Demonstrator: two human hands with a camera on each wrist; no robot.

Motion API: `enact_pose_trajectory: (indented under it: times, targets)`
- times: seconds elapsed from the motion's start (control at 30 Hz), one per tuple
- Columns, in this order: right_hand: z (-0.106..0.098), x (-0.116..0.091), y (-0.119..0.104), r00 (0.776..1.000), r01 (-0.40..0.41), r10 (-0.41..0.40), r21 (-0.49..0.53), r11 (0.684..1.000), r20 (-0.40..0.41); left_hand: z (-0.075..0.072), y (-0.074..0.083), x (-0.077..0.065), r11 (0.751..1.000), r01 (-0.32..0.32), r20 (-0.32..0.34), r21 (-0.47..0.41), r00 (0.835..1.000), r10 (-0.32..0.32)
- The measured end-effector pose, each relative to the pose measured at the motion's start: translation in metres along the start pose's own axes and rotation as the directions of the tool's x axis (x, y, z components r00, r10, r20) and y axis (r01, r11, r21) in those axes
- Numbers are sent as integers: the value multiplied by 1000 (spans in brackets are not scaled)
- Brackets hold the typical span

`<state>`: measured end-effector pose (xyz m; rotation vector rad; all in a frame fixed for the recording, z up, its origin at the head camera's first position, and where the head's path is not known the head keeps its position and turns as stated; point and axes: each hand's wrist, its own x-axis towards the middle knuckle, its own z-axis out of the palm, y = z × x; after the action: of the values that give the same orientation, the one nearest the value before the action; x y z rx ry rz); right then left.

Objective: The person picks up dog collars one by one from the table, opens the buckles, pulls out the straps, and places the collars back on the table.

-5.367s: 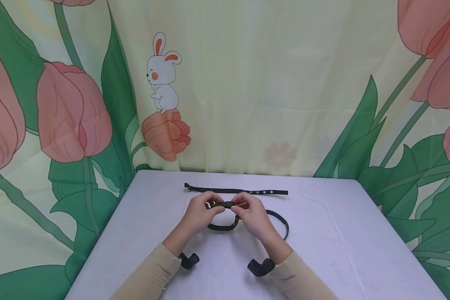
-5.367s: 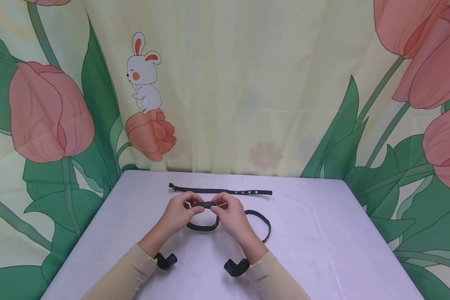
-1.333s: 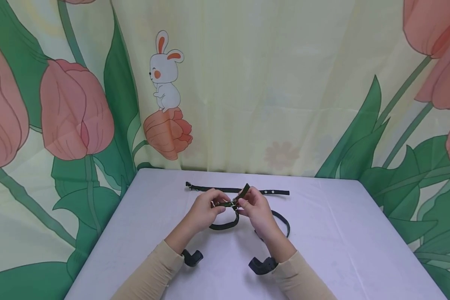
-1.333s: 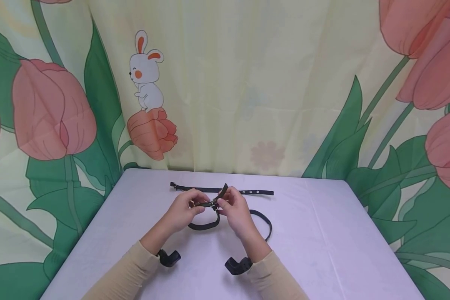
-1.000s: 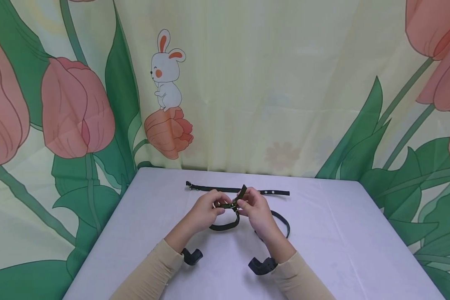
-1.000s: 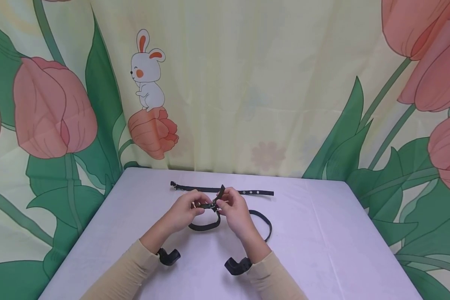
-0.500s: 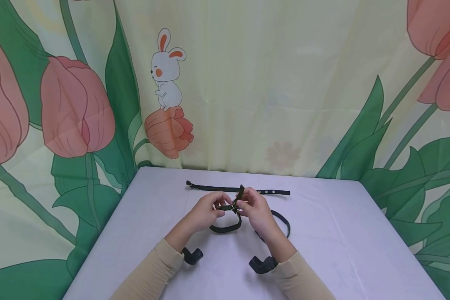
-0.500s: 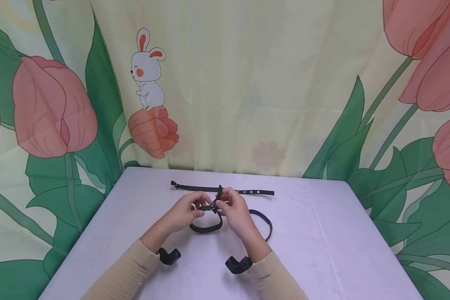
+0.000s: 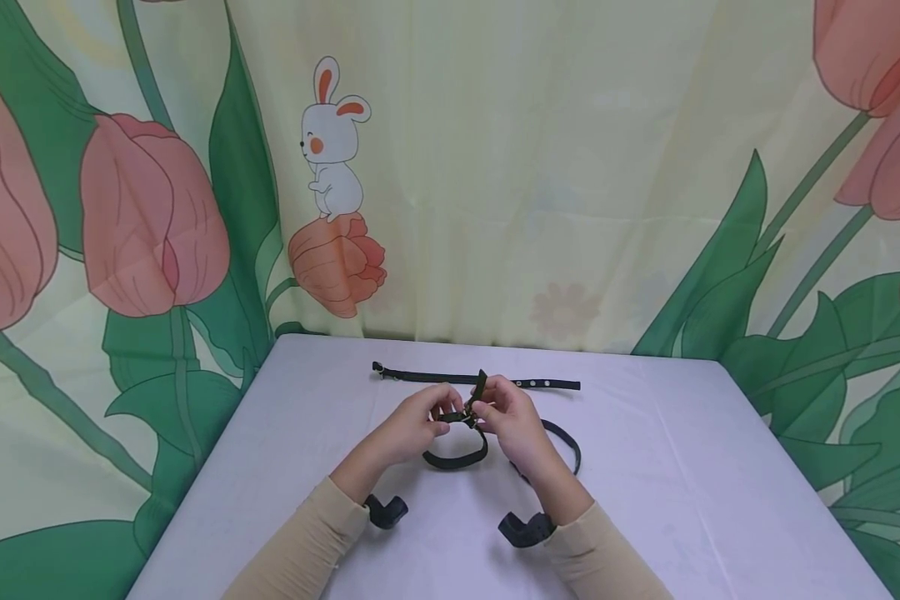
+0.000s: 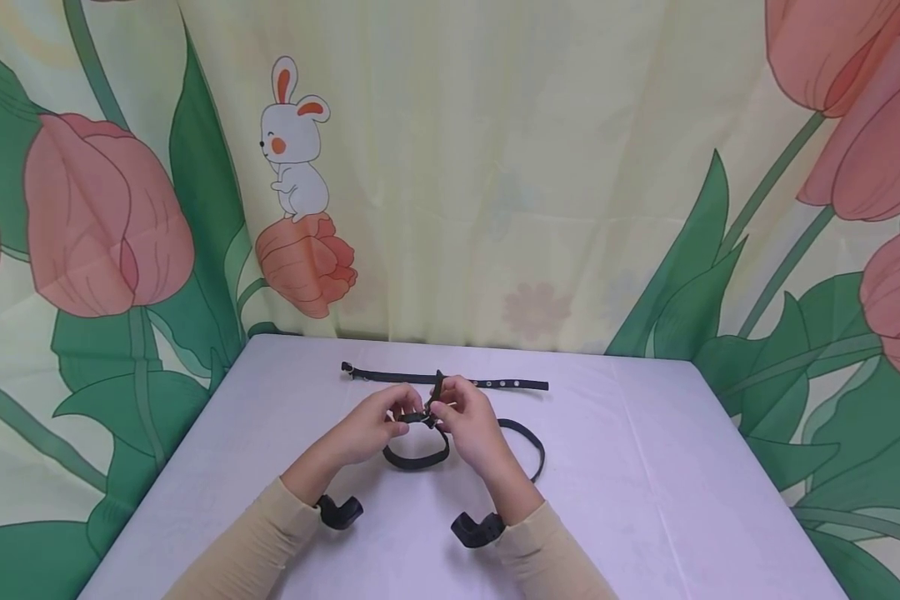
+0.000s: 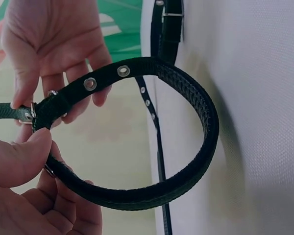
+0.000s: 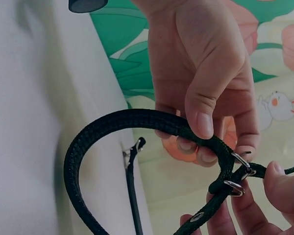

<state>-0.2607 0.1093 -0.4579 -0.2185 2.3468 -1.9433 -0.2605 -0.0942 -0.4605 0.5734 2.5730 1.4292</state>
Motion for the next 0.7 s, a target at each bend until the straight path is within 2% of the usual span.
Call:
enact_pose_trajectory:
  times: [0.27,0.7]
  targets:
    - [-1,2,2,1000,8,-8,-10,1000,-5,-1,1,-1,1000,3,-30,-3,1000,-3]
    - [-1,3,-2,1000,-11,11,-17,1000,-7,-2,0,-4,999,-41,-82,15,996,43]
